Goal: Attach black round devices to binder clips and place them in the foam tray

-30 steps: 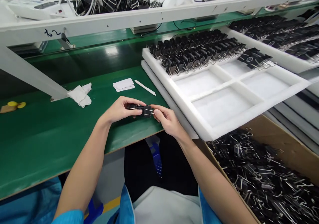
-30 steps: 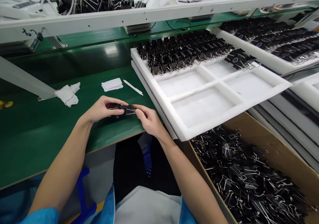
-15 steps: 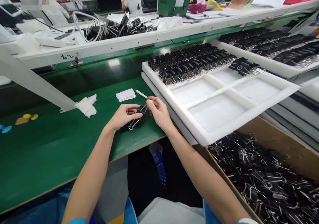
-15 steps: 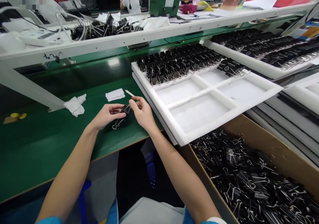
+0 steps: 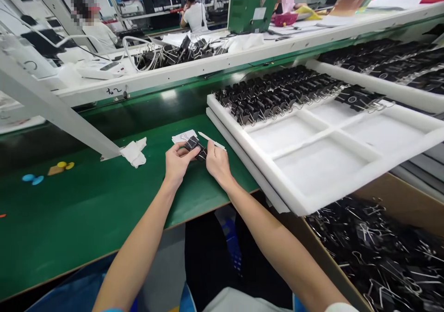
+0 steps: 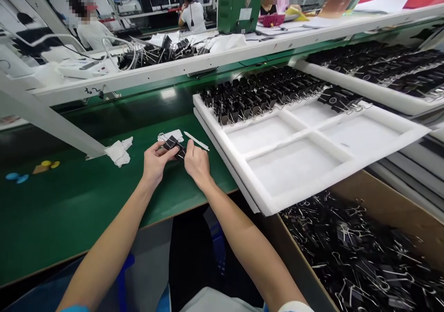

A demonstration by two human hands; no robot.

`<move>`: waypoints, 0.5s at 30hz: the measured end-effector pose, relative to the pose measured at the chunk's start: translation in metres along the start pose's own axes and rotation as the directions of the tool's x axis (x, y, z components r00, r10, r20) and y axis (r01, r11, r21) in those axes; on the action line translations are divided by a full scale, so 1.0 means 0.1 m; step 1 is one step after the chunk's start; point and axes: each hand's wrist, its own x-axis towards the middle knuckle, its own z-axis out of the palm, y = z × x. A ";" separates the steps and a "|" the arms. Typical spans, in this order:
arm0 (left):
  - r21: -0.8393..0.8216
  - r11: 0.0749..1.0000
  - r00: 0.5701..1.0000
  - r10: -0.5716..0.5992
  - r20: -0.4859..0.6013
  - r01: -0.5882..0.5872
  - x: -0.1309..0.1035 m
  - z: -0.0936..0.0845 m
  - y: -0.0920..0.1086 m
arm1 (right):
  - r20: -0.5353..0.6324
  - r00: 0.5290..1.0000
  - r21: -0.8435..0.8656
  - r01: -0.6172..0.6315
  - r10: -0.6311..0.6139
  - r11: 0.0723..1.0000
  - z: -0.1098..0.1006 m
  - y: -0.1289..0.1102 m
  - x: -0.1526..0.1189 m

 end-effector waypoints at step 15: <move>-0.025 0.999 0.999 -0.019 0.039 0.020 0.03 -0.03 -0.05 | -0.040 0.999 0.076 0.036 -0.033 0.996 -0.03 0.03 -0.04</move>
